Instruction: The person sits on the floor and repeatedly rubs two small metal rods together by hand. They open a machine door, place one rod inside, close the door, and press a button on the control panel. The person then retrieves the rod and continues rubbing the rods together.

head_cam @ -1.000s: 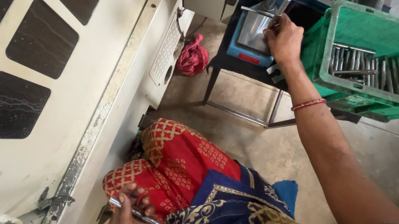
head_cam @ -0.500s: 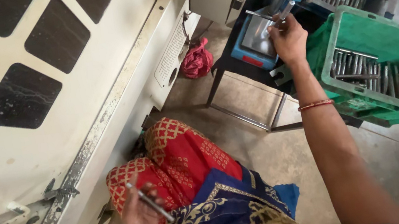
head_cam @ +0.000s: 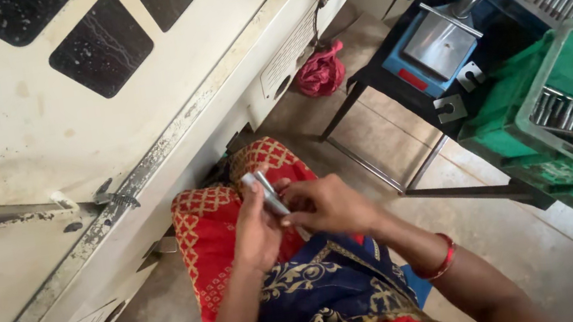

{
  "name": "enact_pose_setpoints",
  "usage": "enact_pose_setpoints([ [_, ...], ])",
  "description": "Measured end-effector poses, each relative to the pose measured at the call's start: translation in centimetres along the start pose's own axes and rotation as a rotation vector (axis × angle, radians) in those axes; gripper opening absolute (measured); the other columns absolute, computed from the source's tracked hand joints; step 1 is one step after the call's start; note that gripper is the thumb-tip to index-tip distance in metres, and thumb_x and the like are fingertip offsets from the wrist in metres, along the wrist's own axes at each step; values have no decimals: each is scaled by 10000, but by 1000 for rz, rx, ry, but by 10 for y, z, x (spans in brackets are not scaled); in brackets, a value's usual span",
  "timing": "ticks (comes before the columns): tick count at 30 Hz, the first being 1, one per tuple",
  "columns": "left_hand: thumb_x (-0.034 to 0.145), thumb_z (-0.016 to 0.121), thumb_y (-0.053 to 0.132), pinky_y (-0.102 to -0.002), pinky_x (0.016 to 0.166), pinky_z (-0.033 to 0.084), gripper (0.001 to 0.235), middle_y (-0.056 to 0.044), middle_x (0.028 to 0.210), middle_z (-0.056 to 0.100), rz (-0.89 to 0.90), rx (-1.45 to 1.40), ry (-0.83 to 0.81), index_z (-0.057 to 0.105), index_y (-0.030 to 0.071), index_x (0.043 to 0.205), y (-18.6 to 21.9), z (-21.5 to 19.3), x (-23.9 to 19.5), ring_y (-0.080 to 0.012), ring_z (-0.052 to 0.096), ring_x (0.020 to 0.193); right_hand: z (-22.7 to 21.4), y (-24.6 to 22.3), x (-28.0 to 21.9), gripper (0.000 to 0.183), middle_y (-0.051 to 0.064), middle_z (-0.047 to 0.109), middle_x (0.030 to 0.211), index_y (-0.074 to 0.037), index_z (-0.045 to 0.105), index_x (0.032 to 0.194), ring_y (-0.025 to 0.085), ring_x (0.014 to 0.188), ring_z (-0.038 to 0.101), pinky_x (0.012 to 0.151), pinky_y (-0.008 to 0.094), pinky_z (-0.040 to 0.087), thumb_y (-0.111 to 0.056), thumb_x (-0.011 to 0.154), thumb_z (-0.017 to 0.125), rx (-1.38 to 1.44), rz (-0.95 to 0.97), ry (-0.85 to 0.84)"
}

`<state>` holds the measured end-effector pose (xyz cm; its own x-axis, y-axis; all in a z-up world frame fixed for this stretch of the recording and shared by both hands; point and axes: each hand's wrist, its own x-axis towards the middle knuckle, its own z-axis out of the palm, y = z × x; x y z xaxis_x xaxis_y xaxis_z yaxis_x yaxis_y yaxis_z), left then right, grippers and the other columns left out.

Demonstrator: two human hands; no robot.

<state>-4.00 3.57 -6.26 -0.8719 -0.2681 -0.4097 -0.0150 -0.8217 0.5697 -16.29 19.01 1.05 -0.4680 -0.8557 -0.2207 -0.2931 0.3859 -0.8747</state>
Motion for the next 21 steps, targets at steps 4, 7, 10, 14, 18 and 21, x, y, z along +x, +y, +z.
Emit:
enact_pose_setpoints([
  [4,1097,517,210,-408,829,539,370,-157,1208,669,69,-27,-13,494,97,1449,-5,-1,-5,-280,647,1104,16,-3,-11,261,118,784,897,-61,717,1075,185,744,779,675,325,617,-218,875,777,107,-22,168],
  [7,1066,499,170,-439,1058,536,347,-198,1297,661,60,68,77,482,60,1395,-10,0,-8,-316,632,1274,28,16,-14,295,101,786,939,-44,661,1153,175,801,781,732,318,617,-173,901,743,184,50,35],
  [10,1064,508,180,-437,1132,485,398,-237,1417,608,20,134,8,480,56,1441,-13,9,-13,-338,582,1360,31,36,-18,301,99,791,969,-19,646,1169,174,843,775,763,324,623,-125,903,740,340,90,-74],
  [14,1029,499,200,-447,1060,494,434,-216,1437,594,-70,114,26,467,100,1450,-7,23,-18,-329,589,1325,15,50,-27,265,88,769,986,-48,639,1164,154,829,758,746,322,642,-118,921,718,430,79,-176],
  [18,1042,490,194,-460,1046,510,392,-218,1364,636,-71,93,0,486,83,1418,0,20,-20,-340,635,1233,-37,69,-30,229,88,768,860,-78,687,1052,148,718,745,650,318,626,-92,837,765,204,173,176],
  [21,1065,484,172,-503,1054,532,326,-225,1258,664,-61,45,-3,517,56,1369,3,2,-24,-353,668,1163,-97,99,-34,259,101,744,913,-12,647,1126,141,808,719,699,296,594,-27,887,746,42,-15,718],
])
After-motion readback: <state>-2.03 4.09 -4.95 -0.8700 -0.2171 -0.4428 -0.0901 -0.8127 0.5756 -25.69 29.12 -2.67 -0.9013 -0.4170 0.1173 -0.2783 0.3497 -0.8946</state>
